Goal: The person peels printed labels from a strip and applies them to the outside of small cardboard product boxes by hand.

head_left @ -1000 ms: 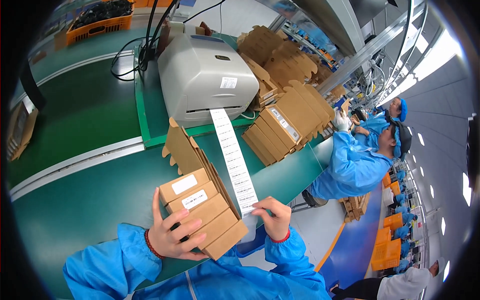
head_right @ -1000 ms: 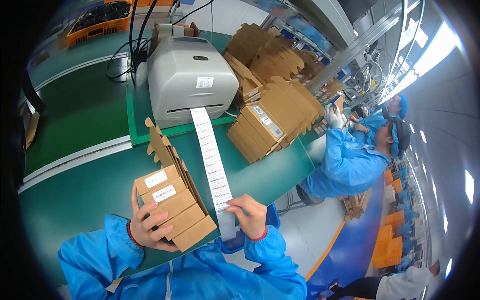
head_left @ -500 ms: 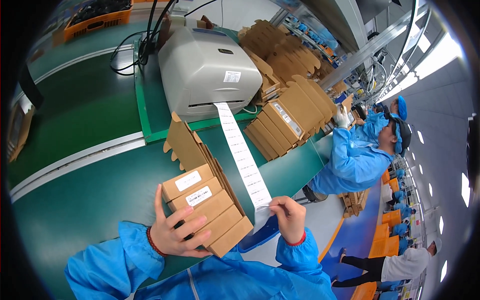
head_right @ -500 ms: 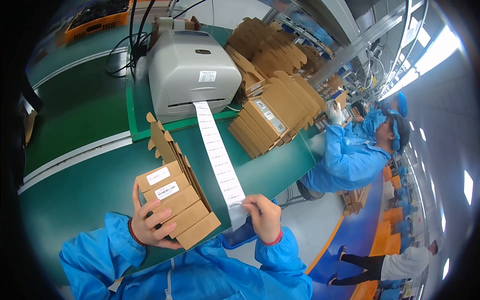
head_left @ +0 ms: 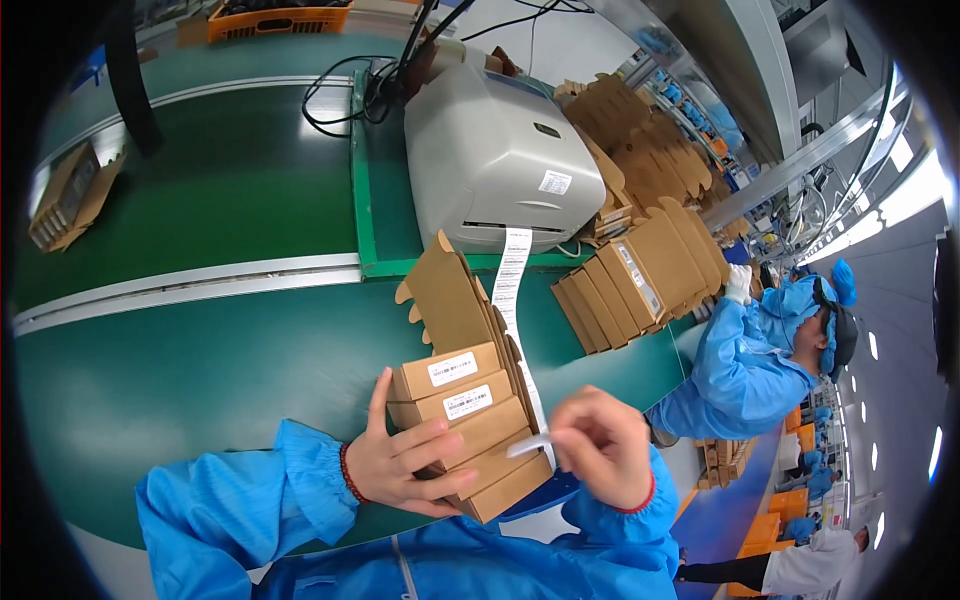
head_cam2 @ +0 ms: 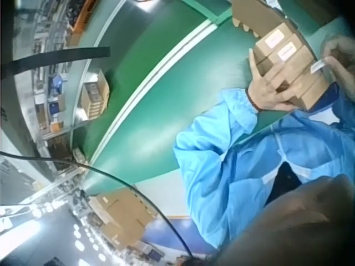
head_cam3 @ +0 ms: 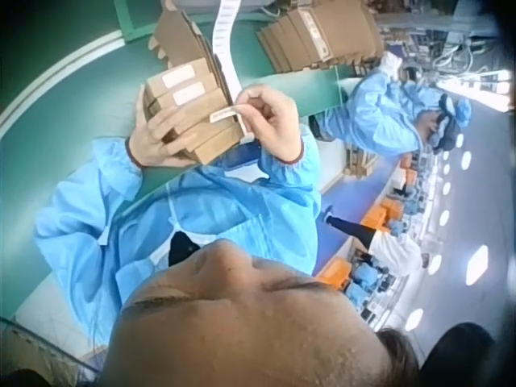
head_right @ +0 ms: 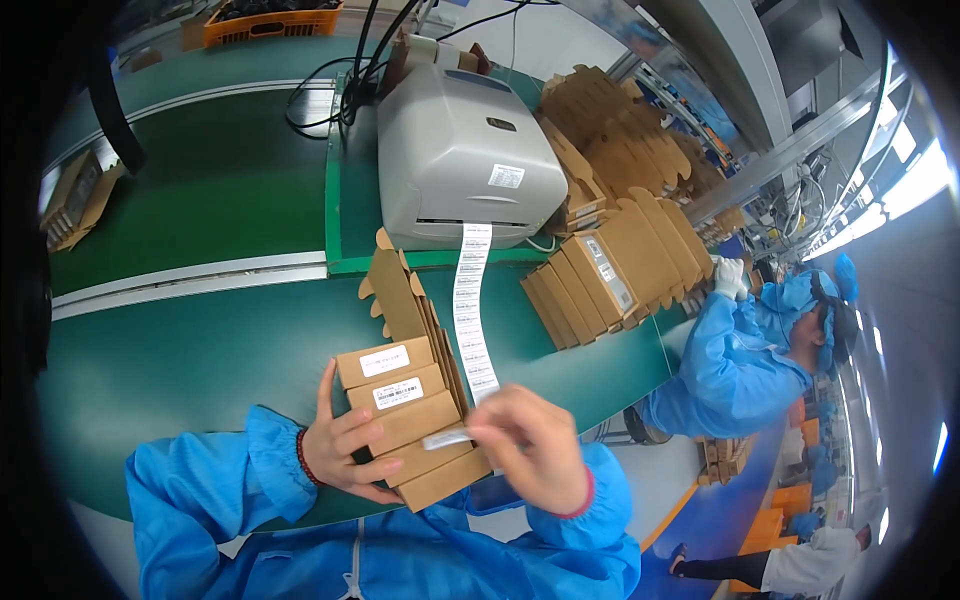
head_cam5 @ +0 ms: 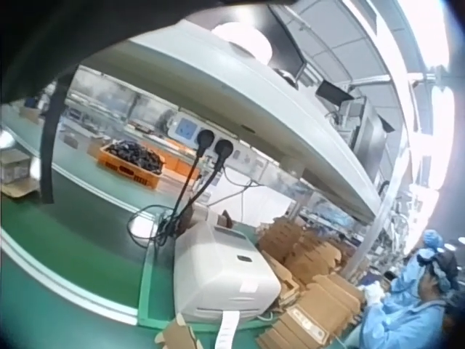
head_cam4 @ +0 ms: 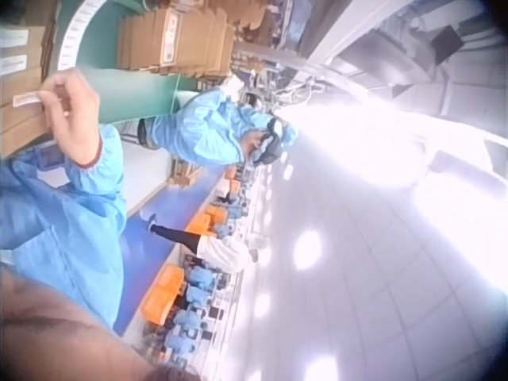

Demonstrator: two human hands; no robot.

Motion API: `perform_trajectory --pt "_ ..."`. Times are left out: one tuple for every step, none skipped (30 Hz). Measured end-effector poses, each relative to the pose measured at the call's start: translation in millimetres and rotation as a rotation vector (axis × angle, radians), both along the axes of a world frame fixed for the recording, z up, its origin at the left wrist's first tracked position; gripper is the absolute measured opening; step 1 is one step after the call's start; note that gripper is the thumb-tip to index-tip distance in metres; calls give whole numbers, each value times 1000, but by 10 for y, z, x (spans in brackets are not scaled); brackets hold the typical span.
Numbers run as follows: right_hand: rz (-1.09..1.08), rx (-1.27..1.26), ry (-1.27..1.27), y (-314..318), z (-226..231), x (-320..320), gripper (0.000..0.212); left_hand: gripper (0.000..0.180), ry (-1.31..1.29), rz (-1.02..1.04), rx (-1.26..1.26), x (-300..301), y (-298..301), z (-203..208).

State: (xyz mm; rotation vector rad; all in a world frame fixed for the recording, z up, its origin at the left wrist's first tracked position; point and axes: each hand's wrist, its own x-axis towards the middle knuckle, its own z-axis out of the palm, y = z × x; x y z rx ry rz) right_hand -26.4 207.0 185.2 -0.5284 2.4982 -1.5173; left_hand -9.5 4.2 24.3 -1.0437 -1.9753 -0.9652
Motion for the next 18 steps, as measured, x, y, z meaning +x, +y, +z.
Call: perform_trajectory --pt "4 -4 3 -89 -12 -37 4 54 3 4 -4 7 8 -10" --pt "25 40 -41 -170 -25 -68 6 55 13 5 2 11 17 -20" --pt "45 85 -83 -226 -27 -89 8 55 27 4 10 6 12 -17" --pt "49 84 -78 -246 -50 -108 8 55 31 8 8 11 4 -12" --pt "55 129 -46 -254 -93 -135 9 55 36 7 -12 18 -4 -9" --pt "59 177 -16 -253 -117 -156 9 54 39 3 -31 21 4 -15" --pt "60 179 -17 -258 -113 -167 9 55 36 2 -24 19 13 -21" --pt "80 203 9 -262 -105 -174 9 55 35 1 -21 7 2 -15" --pt "99 226 31 -255 -99 -175 9 54 37 5 -36 3 -4 2" --pt "96 229 25 -261 -91 -175 9 53 39 8 -50 6 -6 14" --pt "95 245 43 -283 -82 -173 8 53 33 3 -48 16 -3 18" --pt "94 261 65 -315 -76 -181 8 53 34 15 -54 3 -14 20" --pt "89 263 63 -342 -80 -177 8 52 34 26 -60 -8 -22 23" --pt "89 293 155 -368 -88 -167 9 52 33 20 -60 -18 -28 30" --pt "88 323 249 -381 -84 -147 11 51 29 20 -61 -15 -27 44" --pt "81 324 248 -390 -68 -141 11 50 26 21 -63 -17 -20 51" --pt "76 456 386 -399 -47 -151 17 50 26 15 -63 -22 -8 50" --pt "72 587 526 -402 -30 -173 22 50 29 33 -48 -20 1 46"
